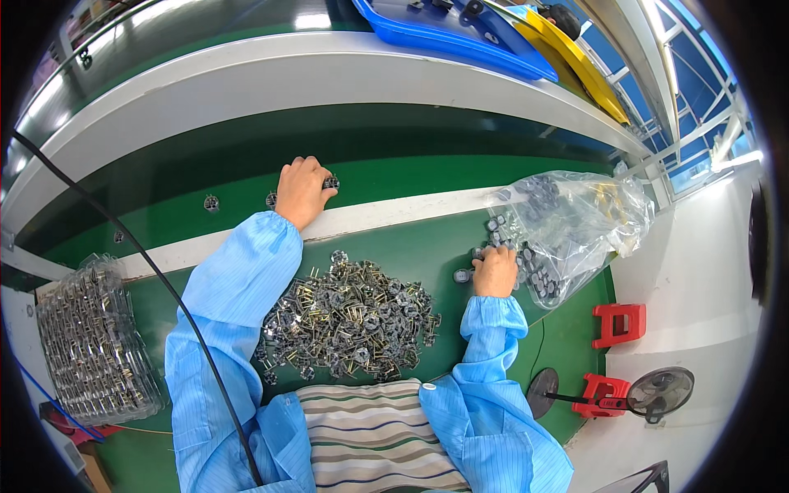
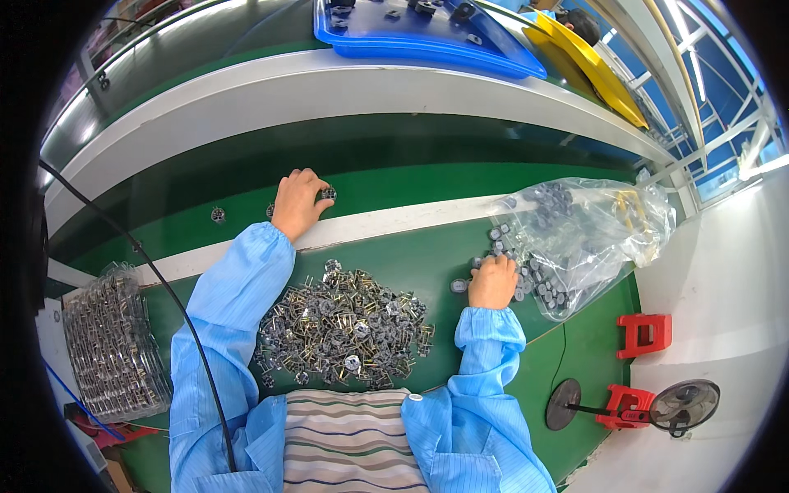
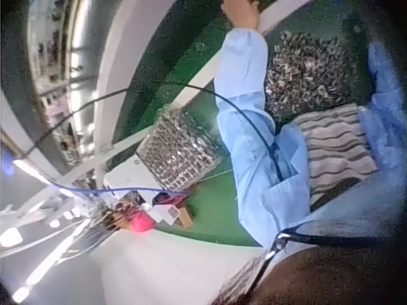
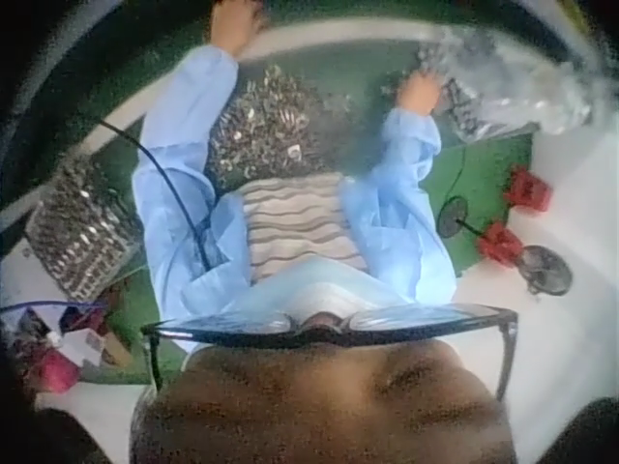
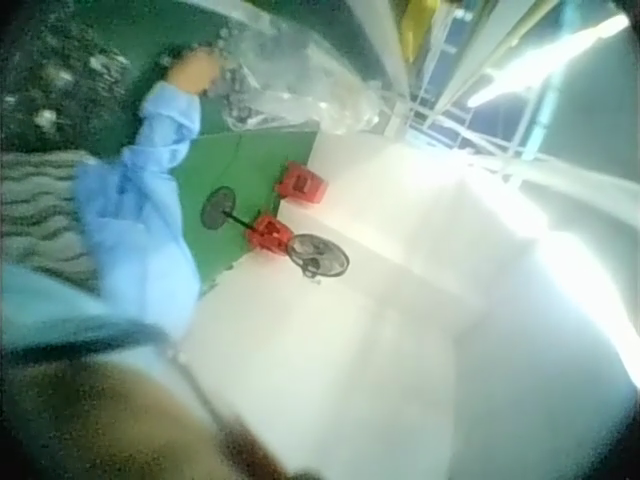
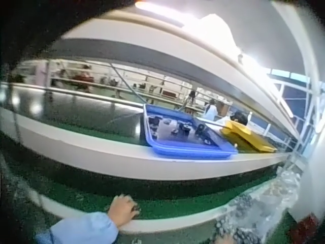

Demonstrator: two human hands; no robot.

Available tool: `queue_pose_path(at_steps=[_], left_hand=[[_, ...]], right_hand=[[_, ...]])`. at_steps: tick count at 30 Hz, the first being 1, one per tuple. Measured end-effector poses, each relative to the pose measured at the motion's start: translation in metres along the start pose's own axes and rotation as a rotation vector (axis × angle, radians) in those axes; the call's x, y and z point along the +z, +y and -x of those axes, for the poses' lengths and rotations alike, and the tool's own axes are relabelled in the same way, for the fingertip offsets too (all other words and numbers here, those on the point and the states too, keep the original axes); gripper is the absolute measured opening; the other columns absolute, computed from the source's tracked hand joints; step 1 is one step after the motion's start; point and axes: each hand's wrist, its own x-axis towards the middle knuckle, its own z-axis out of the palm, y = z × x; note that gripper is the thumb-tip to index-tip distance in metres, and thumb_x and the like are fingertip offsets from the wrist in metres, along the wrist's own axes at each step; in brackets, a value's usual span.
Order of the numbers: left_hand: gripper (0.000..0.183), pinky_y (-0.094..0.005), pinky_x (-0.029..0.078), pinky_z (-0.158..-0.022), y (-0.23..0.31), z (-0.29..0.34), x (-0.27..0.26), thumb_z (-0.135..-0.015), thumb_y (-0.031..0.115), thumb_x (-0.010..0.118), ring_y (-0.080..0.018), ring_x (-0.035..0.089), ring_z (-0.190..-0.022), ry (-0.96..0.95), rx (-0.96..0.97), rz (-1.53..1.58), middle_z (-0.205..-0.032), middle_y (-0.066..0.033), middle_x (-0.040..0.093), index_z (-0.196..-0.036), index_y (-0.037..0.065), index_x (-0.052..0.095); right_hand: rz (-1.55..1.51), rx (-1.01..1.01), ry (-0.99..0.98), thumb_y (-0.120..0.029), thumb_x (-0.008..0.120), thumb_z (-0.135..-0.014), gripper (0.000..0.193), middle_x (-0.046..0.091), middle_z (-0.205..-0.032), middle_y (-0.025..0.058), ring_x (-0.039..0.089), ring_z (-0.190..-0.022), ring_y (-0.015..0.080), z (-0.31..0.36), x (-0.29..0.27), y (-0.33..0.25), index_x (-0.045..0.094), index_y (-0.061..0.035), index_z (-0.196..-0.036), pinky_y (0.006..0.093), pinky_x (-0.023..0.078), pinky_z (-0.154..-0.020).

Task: The person inserts small metal pins into grey plastic circular housings by hand.

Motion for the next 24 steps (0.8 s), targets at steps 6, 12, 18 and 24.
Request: queue_pose_path(at_steps=[6, 12, 18, 24], left_hand=[[0.051, -0.0442, 0.04, -0.096, 0.033, 0.002, -0.003, -0.077, 0.019, 0.085, -0.031, 0.052, -0.115, -0.019, 0.202, 0.195, -0.12, -0.0082, 0.058, -0.124, 0.012, 0.067], [0.052, -0.0425, 0.039, -0.098, 0.053, 0.021, 0.016, -0.079, 0.027, 0.085, -0.0265, 0.052, -0.117, -0.262, 0.354, 0.499, -0.12, -0.0041, 0.059, -0.127, 0.017, 0.067], [0.042, -0.0415, 0.04, -0.097, 0.044, 0.019, 0.026, -0.081, 0.028, 0.084, -0.0241, 0.056, -0.11, -0.352, 0.356, 0.488, -0.109, -0.0003, 0.063, -0.12, 0.017, 0.07], [0.042, -0.0413, 0.041, -0.094, 0.054, 0.02, 0.018, -0.079, 0.03, 0.084, -0.0238, 0.056, -0.108, -0.279, 0.313, 0.494, -0.109, -0.0002, 0.063, -0.117, 0.018, 0.071]], right_hand=[[-0.441, -0.276, 0.058, 0.002, 0.074, -0.074, 0.022, 0.064, -0.099, 0.0137, 0.063, -0.094, 0.0356, -0.014, 0.02, -0.034, 0.075, -0.0039, -0.095, 0.044, 0.053, -0.081], [-1.062, -0.281, -0.097, 0.002, 0.076, -0.08, 0.015, 0.066, -0.093, 0.0091, 0.066, -0.078, 0.0225, -0.012, 0.005, -0.117, 0.074, -0.0024, -0.094, 0.0345, 0.055, -0.07], [-1.069, -0.404, -0.597, -0.009, 0.082, -0.083, 0.016, 0.066, -0.085, 0.0063, 0.061, -0.07, 0.0155, -0.009, -0.003, -0.094, 0.075, -0.0031, -0.096, 0.0299, 0.05, -0.064], [-1.018, -0.649, -0.773, -0.014, 0.081, -0.085, 0.012, 0.072, -0.092, 0.0077, 0.067, -0.092, 0.0256, -0.011, -0.003, -0.087, 0.077, -0.0052, -0.093, 0.0386, 0.053, -0.081]])
